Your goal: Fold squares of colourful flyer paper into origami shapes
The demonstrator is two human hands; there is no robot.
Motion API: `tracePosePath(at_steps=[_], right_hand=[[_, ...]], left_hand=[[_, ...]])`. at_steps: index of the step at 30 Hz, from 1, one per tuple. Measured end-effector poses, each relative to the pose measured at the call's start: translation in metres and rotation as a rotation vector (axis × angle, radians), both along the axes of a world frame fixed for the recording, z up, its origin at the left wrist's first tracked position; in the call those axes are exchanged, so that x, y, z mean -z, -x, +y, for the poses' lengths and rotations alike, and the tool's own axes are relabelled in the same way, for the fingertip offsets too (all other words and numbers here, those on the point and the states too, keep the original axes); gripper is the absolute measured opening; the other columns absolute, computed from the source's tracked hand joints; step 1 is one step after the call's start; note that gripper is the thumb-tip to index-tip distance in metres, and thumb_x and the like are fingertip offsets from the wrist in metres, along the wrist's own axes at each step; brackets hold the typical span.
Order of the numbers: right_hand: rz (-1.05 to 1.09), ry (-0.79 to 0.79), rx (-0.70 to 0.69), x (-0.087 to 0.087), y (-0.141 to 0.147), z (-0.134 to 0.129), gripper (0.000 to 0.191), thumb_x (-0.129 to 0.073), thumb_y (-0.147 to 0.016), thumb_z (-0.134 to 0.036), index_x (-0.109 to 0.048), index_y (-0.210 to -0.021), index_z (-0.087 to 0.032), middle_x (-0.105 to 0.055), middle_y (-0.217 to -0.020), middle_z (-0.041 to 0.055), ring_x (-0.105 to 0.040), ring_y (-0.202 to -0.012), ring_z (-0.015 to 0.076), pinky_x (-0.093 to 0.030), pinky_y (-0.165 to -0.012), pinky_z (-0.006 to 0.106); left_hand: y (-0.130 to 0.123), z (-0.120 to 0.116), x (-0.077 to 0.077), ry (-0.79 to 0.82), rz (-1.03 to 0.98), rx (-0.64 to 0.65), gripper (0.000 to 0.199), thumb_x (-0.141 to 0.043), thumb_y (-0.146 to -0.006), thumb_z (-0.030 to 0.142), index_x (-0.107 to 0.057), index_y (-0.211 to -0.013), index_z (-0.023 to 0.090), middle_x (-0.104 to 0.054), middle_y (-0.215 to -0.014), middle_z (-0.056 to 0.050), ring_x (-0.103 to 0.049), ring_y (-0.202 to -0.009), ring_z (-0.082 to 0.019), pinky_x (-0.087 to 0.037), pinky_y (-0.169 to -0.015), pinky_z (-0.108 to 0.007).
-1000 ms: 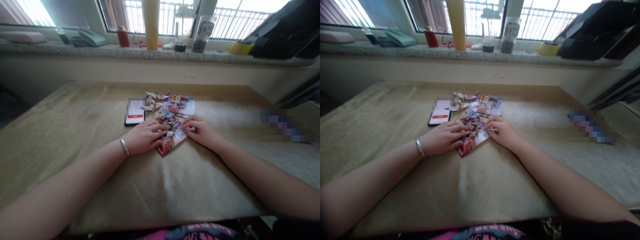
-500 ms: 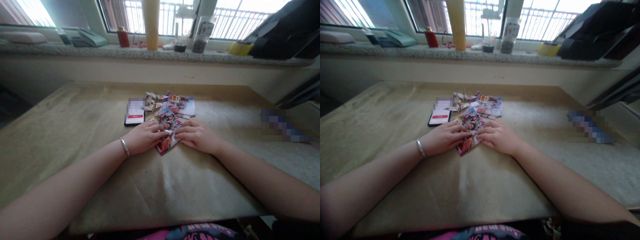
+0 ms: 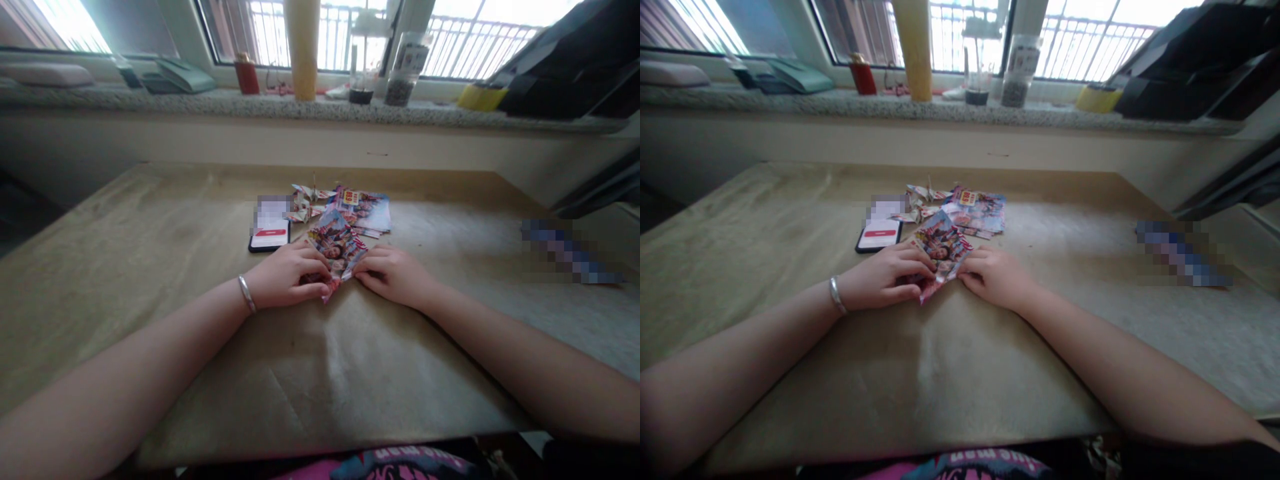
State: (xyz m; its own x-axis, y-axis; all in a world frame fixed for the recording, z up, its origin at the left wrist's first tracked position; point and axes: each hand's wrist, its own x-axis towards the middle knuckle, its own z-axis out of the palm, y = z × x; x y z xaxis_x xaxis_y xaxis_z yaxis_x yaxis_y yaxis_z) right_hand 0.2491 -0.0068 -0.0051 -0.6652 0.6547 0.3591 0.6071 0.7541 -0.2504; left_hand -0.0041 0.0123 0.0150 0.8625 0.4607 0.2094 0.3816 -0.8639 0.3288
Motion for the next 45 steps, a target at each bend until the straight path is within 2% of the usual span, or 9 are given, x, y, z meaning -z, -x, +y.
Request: tracePosePath(at_steps=[3, 7, 16, 20, 25, 28, 35, 39, 45], right_hand=[[0.016, 0.014, 0.027, 0.0, 0.002, 0.0, 0.016, -0.053, -0.087, -0.021, -0.069, -0.086, -0.021, -0.071, -0.087, 0.0048, -0.062, -0.083, 0.0185, -0.049, -0.078, 0.032], [0.01, 0.003, 0.002, 0.001, 0.002, 0.0, 0.015, -0.053, -0.087, -0.02, -0.067, -0.084, -0.02, -0.071, -0.087, 0.0052, -0.062, -0.083, 0.0187, -0.049, -0.078, 0.032], [-0.019, -0.06, -0.077, 0.002, -0.001, 0.001, 0.013, -0.053, -0.083, -0.017, -0.065, -0.079, -0.021, -0.07, -0.087, 0.0057, -0.062, -0.082, 0.0183, -0.049, -0.075, 0.031], [-0.039, -0.074, -0.083, 0.001, -0.001, 0.001, 0.014, -0.052, -0.083, -0.017, -0.065, -0.079, -0.021, -0.07, -0.088, 0.0055, -0.062, -0.083, 0.0186, -0.049, -0.074, 0.031], [-0.053, -0.076, -0.083, -0.001, 0.0, 0.0, 0.015, -0.051, -0.084, -0.017, -0.065, -0.081, -0.02, -0.07, -0.088, 0.0065, -0.061, -0.084, 0.0195, -0.049, -0.075, 0.032], [-0.06, -0.07, -0.074, -0.001, 0.0, 0.001, 0.014, -0.051, -0.084, -0.018, -0.065, -0.082, -0.02, -0.069, -0.089, 0.0071, -0.06, -0.084, 0.0197, -0.049, -0.075, 0.032], [-0.044, -0.065, 0.016, 0.002, 0.0, 0.001, 0.016, -0.051, -0.086, -0.02, -0.067, -0.09, -0.019, -0.07, -0.088, 0.0061, -0.063, -0.083, 0.0193, -0.049, -0.074, 0.03], [-0.001, -0.029, 0.116, 0.004, 0.0, 0.001, 0.015, -0.055, -0.085, -0.022, -0.067, -0.094, -0.018, -0.07, -0.087, 0.0059, -0.065, -0.078, 0.0185, -0.049, -0.07, 0.029], [0.056, -0.032, 0.025, 0.005, 0.0, 0.004, 0.016, -0.054, -0.087, -0.02, -0.07, -0.092, -0.019, -0.07, -0.095, 0.0062, -0.064, -0.087, 0.0178, -0.05, -0.079, 0.03]], left_hand=[[-0.001, -0.001, -0.002, 0.009, 0.004, 0.032, 0.045, -0.06, -0.08, 0.058, -0.069, -0.101, 0.019, -0.067, -0.106, -0.009, -0.058, -0.1, -0.025, -0.043, -0.092, -0.039], [-0.001, -0.002, -0.003, -0.042, 0.037, 0.063, 0.045, -0.067, -0.075, 0.057, -0.067, -0.099, 0.019, -0.066, -0.106, -0.01, -0.058, -0.1, -0.025, -0.044, -0.092, -0.039], [0.001, -0.002, -0.003, -0.202, 0.076, 0.116, 0.022, -0.049, -0.089, 0.035, -0.064, -0.084, 0.019, -0.066, -0.09, -0.007, -0.059, -0.087, -0.018, -0.048, -0.08, -0.031], [0.001, -0.005, -0.003, -0.237, 0.084, 0.066, 0.024, -0.046, -0.089, 0.032, -0.062, -0.078, 0.018, -0.065, -0.085, -0.006, -0.06, -0.081, -0.017, -0.047, -0.073, -0.028], [-0.002, -0.009, -0.002, -0.198, 0.094, -0.042, 0.033, -0.048, -0.09, 0.045, -0.064, -0.083, 0.018, -0.065, -0.086, -0.006, -0.06, -0.082, -0.019, -0.047, -0.074, -0.03], [-0.006, -0.011, 0.0, -0.158, 0.058, -0.147, 0.031, -0.041, -0.094, 0.034, -0.062, -0.08, 0.017, -0.065, -0.082, -0.005, -0.059, -0.078, -0.017, -0.045, -0.072, -0.028], [-0.008, -0.007, 0.005, -0.022, -0.049, -0.361, 0.017, -0.05, -0.088, 0.024, -0.061, -0.079, 0.015, -0.062, -0.084, -0.005, -0.057, -0.079, -0.016, -0.047, -0.071, -0.027], [-0.008, -0.003, 0.01, -0.069, -0.061, -0.392, 0.015, -0.053, -0.087, 0.022, -0.061, -0.078, 0.014, -0.063, -0.088, -0.006, -0.058, -0.083, -0.017, -0.048, -0.076, -0.028], [-0.013, -0.004, 0.011, -0.236, 0.1, -0.467, 0.017, -0.054, -0.087, 0.023, -0.063, -0.077, 0.013, -0.063, -0.088, -0.007, -0.058, -0.079, -0.018, -0.047, -0.072, -0.03]])
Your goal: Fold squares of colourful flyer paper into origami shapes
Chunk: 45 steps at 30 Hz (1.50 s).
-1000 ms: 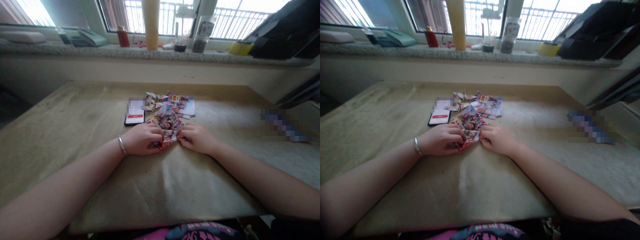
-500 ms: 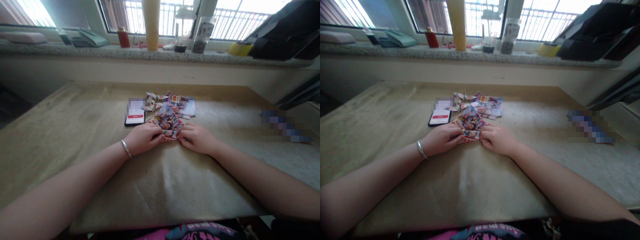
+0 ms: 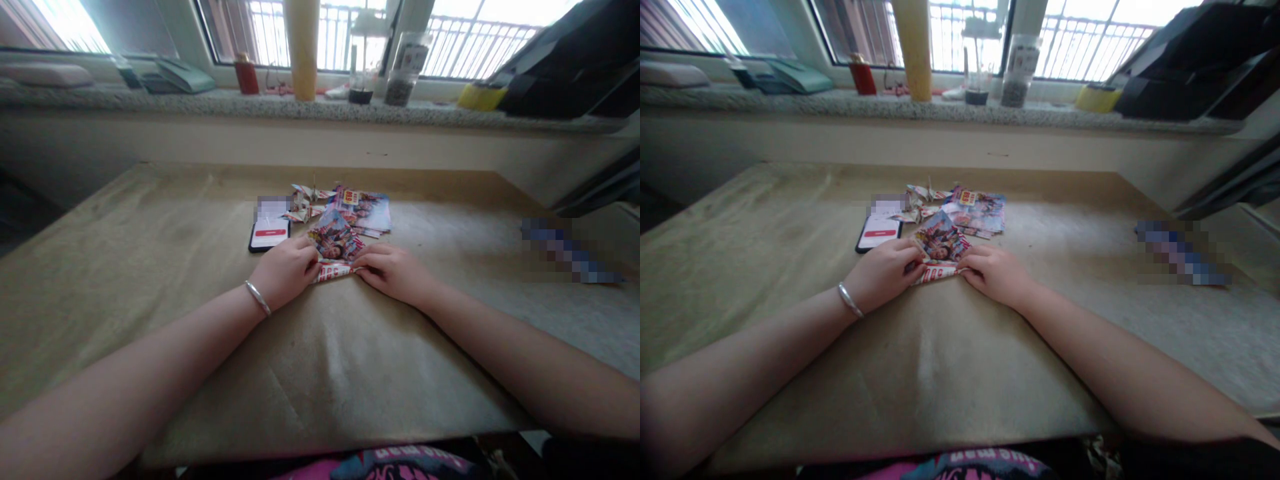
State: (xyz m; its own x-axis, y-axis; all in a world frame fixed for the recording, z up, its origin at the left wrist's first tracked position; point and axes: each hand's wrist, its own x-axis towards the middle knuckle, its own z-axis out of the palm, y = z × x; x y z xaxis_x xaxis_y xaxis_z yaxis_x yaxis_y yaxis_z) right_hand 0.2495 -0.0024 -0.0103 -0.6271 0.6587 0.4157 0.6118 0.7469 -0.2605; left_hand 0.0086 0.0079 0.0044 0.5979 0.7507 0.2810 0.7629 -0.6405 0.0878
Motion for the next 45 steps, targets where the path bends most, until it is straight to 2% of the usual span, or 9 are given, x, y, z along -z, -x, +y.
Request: tracePosePath(at_steps=[5, 10, 18, 22, 29, 35, 45], right_hand=[[0.027, -0.058, -0.012, 0.004, -0.001, 0.004, 0.018, -0.056, -0.087, -0.02, -0.073, -0.092, -0.019, -0.069, -0.094, 0.0065, -0.062, -0.086, 0.0178, -0.05, -0.08, 0.031], [0.004, -0.069, 0.005, 0.007, -0.002, 0.006, 0.02, -0.056, -0.088, -0.022, -0.075, -0.094, -0.019, -0.068, -0.09, 0.0069, -0.06, -0.081, 0.0171, -0.05, -0.073, 0.03], [-0.042, -0.072, 0.029, 0.006, -0.002, 0.004, 0.022, -0.055, -0.09, -0.024, -0.075, -0.097, -0.02, -0.068, -0.09, 0.0073, -0.059, -0.081, 0.0169, -0.048, -0.073, 0.03], [-0.063, -0.088, 0.037, 0.005, -0.002, 0.003, 0.022, -0.055, -0.09, -0.024, -0.075, -0.099, -0.021, -0.068, -0.091, 0.0071, -0.058, -0.082, 0.0176, -0.048, -0.074, 0.031], [-0.111, -0.107, 0.038, 0.004, -0.002, 0.002, 0.024, -0.053, -0.091, -0.025, -0.074, -0.102, -0.022, -0.069, -0.092, 0.0067, -0.058, -0.083, 0.0178, -0.047, -0.074, 0.03], [-0.13, -0.124, 0.046, 0.004, -0.003, 0.001, 0.025, -0.052, -0.091, -0.025, -0.074, -0.102, -0.023, -0.069, -0.093, 0.0065, -0.058, -0.082, 0.0171, -0.047, -0.073, 0.029], [-0.14, -0.146, 0.054, 0.003, -0.003, 0.001, 0.025, -0.051, -0.092, -0.026, -0.074, -0.1, -0.023, -0.069, -0.093, 0.0072, -0.059, -0.083, 0.0182, -0.047, -0.072, 0.03]], left_hand=[[-0.002, 0.0, -0.002, -0.019, 0.062, -0.043, 0.02, -0.051, -0.089, 0.024, -0.062, -0.076, 0.014, -0.063, -0.088, -0.007, -0.058, -0.077, -0.017, -0.046, -0.069, -0.028], [0.0, 0.003, 0.0, -0.028, 0.006, -0.026, 0.017, -0.054, -0.088, 0.024, -0.064, -0.077, 0.014, -0.064, -0.088, -0.007, -0.058, -0.079, -0.017, -0.047, -0.073, -0.03], [-0.001, 0.006, 0.002, -0.047, -0.015, -0.041, 0.016, -0.054, -0.086, 0.022, -0.065, -0.077, 0.014, -0.063, -0.085, -0.007, -0.058, -0.078, -0.018, -0.047, -0.074, -0.031], [-0.001, 0.005, 0.001, -0.033, -0.009, -0.06, 0.012, -0.057, -0.085, 0.022, -0.065, -0.086, 0.014, -0.063, -0.089, -0.007, -0.058, -0.077, -0.017, -0.047, -0.071, -0.029], [0.003, 0.005, 0.003, 0.005, -0.004, 0.006, 0.02, -0.053, -0.09, 0.023, -0.069, -0.082, 0.015, -0.064, -0.091, -0.007, -0.06, -0.082, -0.016, -0.048, -0.075, -0.028], [0.006, 0.003, 0.001, -0.069, 0.018, 0.102, 0.028, -0.048, -0.093, 0.027, -0.072, -0.081, 0.016, -0.066, -0.086, -0.005, -0.059, -0.075, -0.015, -0.047, -0.071, -0.027], [0.003, -0.004, -0.006, -0.133, 0.191, 0.101, 0.032, -0.044, -0.094, 0.027, -0.071, -0.082, 0.015, -0.064, -0.082, -0.008, -0.058, -0.073, -0.018, -0.047, -0.067, -0.03]])
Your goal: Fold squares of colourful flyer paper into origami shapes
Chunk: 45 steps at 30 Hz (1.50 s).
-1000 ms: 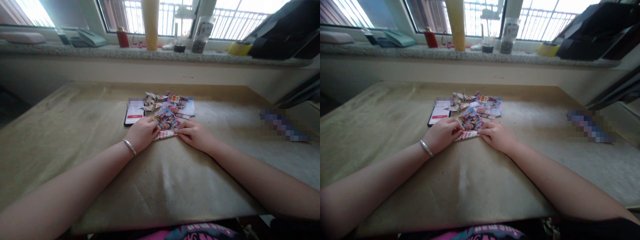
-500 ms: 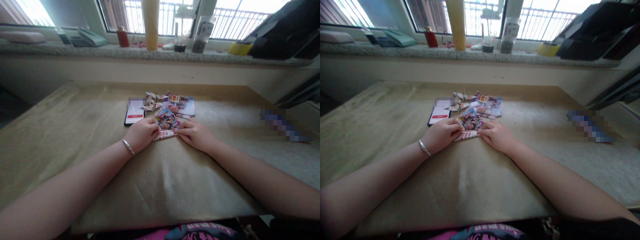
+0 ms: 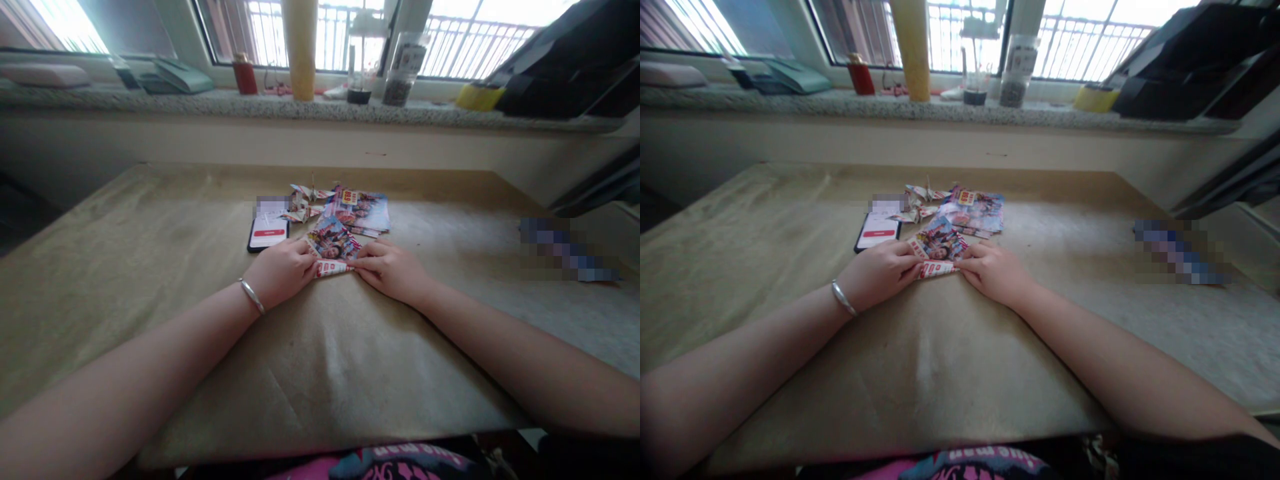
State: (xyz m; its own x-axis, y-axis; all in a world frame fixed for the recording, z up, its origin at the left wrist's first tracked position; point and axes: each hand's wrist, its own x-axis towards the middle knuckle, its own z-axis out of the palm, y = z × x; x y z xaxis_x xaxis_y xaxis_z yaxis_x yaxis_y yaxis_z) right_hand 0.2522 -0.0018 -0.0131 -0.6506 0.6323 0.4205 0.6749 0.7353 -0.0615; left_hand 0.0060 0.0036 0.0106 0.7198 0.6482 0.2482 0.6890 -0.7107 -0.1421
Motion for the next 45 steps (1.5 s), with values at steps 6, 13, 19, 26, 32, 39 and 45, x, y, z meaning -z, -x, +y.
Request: tracePosePath(at_steps=[6, 13, 19, 26, 32, 39, 45], right_hand=[[-0.012, 0.005, 0.005, -0.0005, -0.0005, 0.0004, 0.024, -0.052, -0.092, -0.026, -0.074, -0.101, -0.024, -0.07, -0.092, 0.0059, -0.059, -0.082, 0.0175, -0.046, -0.072, 0.029], [-0.046, -0.009, 0.015, -0.002, -0.0001, -0.0004, 0.027, -0.049, -0.093, -0.027, -0.074, -0.1, -0.023, -0.07, -0.093, 0.0058, -0.059, -0.082, 0.0173, -0.045, -0.07, 0.029], [-0.047, -0.014, 0.011, -0.0019, 0.0001, -0.0003, 0.026, -0.05, -0.093, -0.027, -0.074, -0.101, -0.024, -0.069, -0.092, 0.0059, -0.058, -0.082, 0.017, -0.045, -0.071, 0.028], [-0.052, -0.004, 0.02, -0.0031, 0.0006, -0.0015, 0.025, -0.05, -0.092, -0.026, -0.074, -0.1, -0.024, -0.069, -0.091, 0.0063, -0.059, -0.082, 0.0175, -0.044, -0.07, 0.029], [-0.085, -0.011, 0.033, -0.0035, 0.0005, -0.0025, 0.026, -0.05, -0.093, -0.027, -0.074, -0.102, -0.025, -0.069, -0.092, 0.0055, -0.059, -0.081, 0.0169, -0.043, -0.068, 0.028], [-0.088, -0.003, 0.034, -0.0031, 0.0002, -0.0017, 0.026, -0.05, -0.093, -0.027, -0.074, -0.101, -0.025, -0.069, -0.092, 0.0057, -0.059, -0.081, 0.0174, -0.044, -0.069, 0.029], [-0.029, 0.017, 0.01, -0.0017, -0.0012, 0.0, 0.024, -0.051, -0.092, -0.026, -0.074, -0.098, -0.024, -0.069, -0.092, 0.0059, -0.059, -0.081, 0.0167, -0.045, -0.071, 0.029]], left_hand=[[0.0002, -0.0011, 0.0, -0.031, 0.026, 0.021, 0.032, -0.045, -0.094, 0.027, -0.07, -0.08, 0.014, -0.065, -0.083, -0.008, -0.059, -0.075, -0.018, -0.046, -0.064, -0.03], [-0.0004, -0.0021, -0.0011, -0.069, 0.069, 0.022, 0.032, -0.043, -0.095, 0.027, -0.07, -0.082, 0.016, -0.066, -0.084, -0.006, -0.061, -0.077, -0.019, -0.046, -0.065, -0.03], [-0.0001, -0.002, -0.0016, -0.066, 0.067, 0.025, 0.032, -0.044, -0.095, 0.028, -0.069, -0.08, 0.015, -0.065, -0.082, -0.006, -0.061, -0.075, -0.019, -0.045, -0.063, -0.03], [-0.0021, -0.003, -0.0005, -0.052, 0.049, 0.014, 0.033, -0.043, -0.095, 0.029, -0.069, -0.081, 0.015, -0.065, -0.083, -0.007, -0.06, -0.076, -0.019, -0.045, -0.063, -0.03], [-0.0038, -0.0047, -0.0015, -0.079, 0.05, 0.015, 0.033, -0.042, -0.095, 0.028, -0.069, -0.081, 0.014, -0.065, -0.083, -0.008, -0.06, -0.075, -0.019, -0.045, -0.064, -0.03], [-0.0054, -0.0056, -0.0018, -0.063, 0.058, -0.001, 0.032, -0.042, -0.095, 0.028, -0.068, -0.083, 0.014, -0.065, -0.085, -0.008, -0.06, -0.077, -0.02, -0.046, -0.065, -0.031], [-0.0079, -0.0037, 0.0011, -0.054, 0.044, 0.027, 0.028, -0.043, -0.094, 0.025, -0.066, -0.085, 0.012, -0.064, -0.086, -0.01, -0.058, -0.081, -0.02, -0.049, -0.076, -0.033]])
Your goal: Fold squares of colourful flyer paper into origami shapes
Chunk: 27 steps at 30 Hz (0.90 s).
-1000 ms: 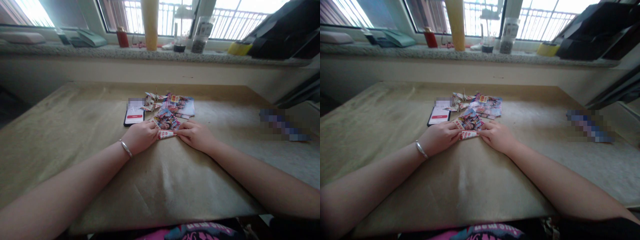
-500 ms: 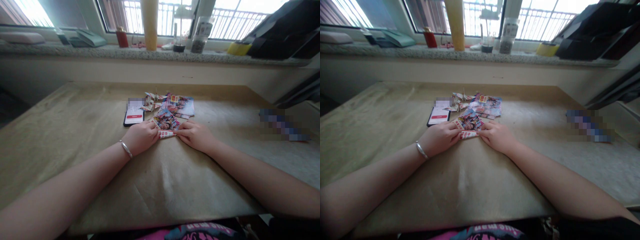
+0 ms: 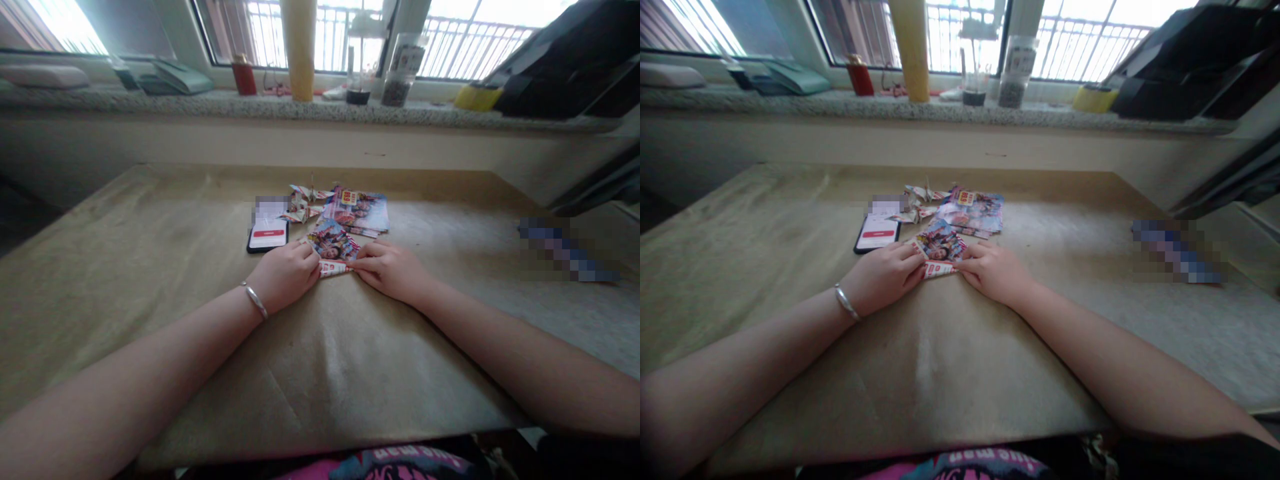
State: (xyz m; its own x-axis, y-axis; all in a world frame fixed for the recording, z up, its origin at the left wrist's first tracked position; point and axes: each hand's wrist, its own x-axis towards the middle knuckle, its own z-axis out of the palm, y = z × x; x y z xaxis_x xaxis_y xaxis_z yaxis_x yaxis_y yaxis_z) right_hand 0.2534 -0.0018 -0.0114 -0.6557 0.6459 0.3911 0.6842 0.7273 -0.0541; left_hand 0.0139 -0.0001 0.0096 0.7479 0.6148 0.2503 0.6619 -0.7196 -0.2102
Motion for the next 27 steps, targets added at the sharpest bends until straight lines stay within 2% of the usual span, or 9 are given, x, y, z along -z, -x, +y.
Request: tracePosePath(at_steps=[3, 7, 11, 16, 22, 27], right_hand=[[0.012, 0.005, -0.006, 0.0007, -0.0009, 0.0005, 0.024, -0.052, -0.091, -0.026, -0.074, -0.1, -0.025, -0.069, -0.093, 0.0058, -0.059, -0.082, 0.0171, -0.046, -0.073, 0.029], [0.001, -0.008, -0.011, 0.001, -0.0019, 0.0012, 0.024, -0.051, -0.091, -0.026, -0.074, -0.099, -0.024, -0.068, -0.092, 0.0059, -0.059, -0.082, 0.0177, -0.046, -0.072, 0.03], [-0.005, -0.018, -0.015, 0.0014, -0.0024, 0.0016, 0.025, -0.05, -0.092, -0.027, -0.074, -0.097, -0.023, -0.069, -0.092, 0.0055, -0.059, -0.081, 0.0172, -0.046, -0.071, 0.029], [-0.037, -0.028, -0.001, -0.0007, -0.0017, 0.0, 0.025, -0.05, -0.092, -0.026, -0.074, -0.098, -0.023, -0.069, -0.093, 0.0053, -0.059, -0.082, 0.0176, -0.045, -0.071, 0.029], [-0.039, -0.035, -0.004, -0.0014, -0.0005, 0.0, 0.024, -0.051, -0.091, -0.025, -0.074, -0.098, -0.023, -0.07, -0.092, 0.0051, -0.06, -0.08, 0.0169, -0.045, -0.069, 0.028], [-0.012, -0.029, -0.02, 0.0001, -0.0022, 0.0016, 0.023, -0.052, -0.091, -0.024, -0.073, -0.102, -0.022, -0.07, -0.093, 0.0055, -0.061, -0.083, 0.0178, -0.047, -0.073, 0.029]], left_hand=[[-0.0005, 0.0019, 0.002, 0.01, -0.017, 0.065, 0.027, -0.041, -0.095, 0.021, -0.065, -0.087, 0.013, -0.063, -0.086, -0.009, -0.057, -0.082, -0.019, -0.048, -0.079, -0.034], [-0.0017, 0.0013, 0.0045, 0.041, -0.024, 0.127, 0.025, -0.041, -0.095, 0.021, -0.066, -0.098, 0.015, -0.065, -0.096, -0.01, -0.058, -0.09, -0.021, -0.049, -0.081, -0.035], [-0.0029, -0.0014, 0.0054, 0.067, -0.006, 0.118, 0.027, -0.043, -0.095, 0.029, -0.066, -0.103, 0.016, -0.064, -0.097, -0.011, -0.058, -0.092, -0.023, -0.05, -0.082, -0.037], [-0.0028, -0.0025, 0.0052, 0.034, -0.006, 0.102, 0.027, -0.044, -0.095, 0.028, -0.065, -0.105, 0.016, -0.064, -0.102, -0.01, -0.059, -0.095, -0.021, -0.05, -0.084, -0.035], [-0.0042, -0.0052, 0.0054, 0.022, 0.023, 0.067, 0.026, -0.042, -0.095, 0.027, -0.066, -0.099, 0.015, -0.065, -0.092, -0.009, -0.06, -0.088, -0.021, -0.051, -0.071, -0.031], [-0.0049, -0.0058, 0.0059, 0.01, 0.022, 0.067, 0.027, -0.044, -0.095, 0.028, -0.063, -0.11, 0.017, -0.065, -0.096, -0.009, -0.061, -0.09, -0.022, -0.052, -0.07, -0.032]])
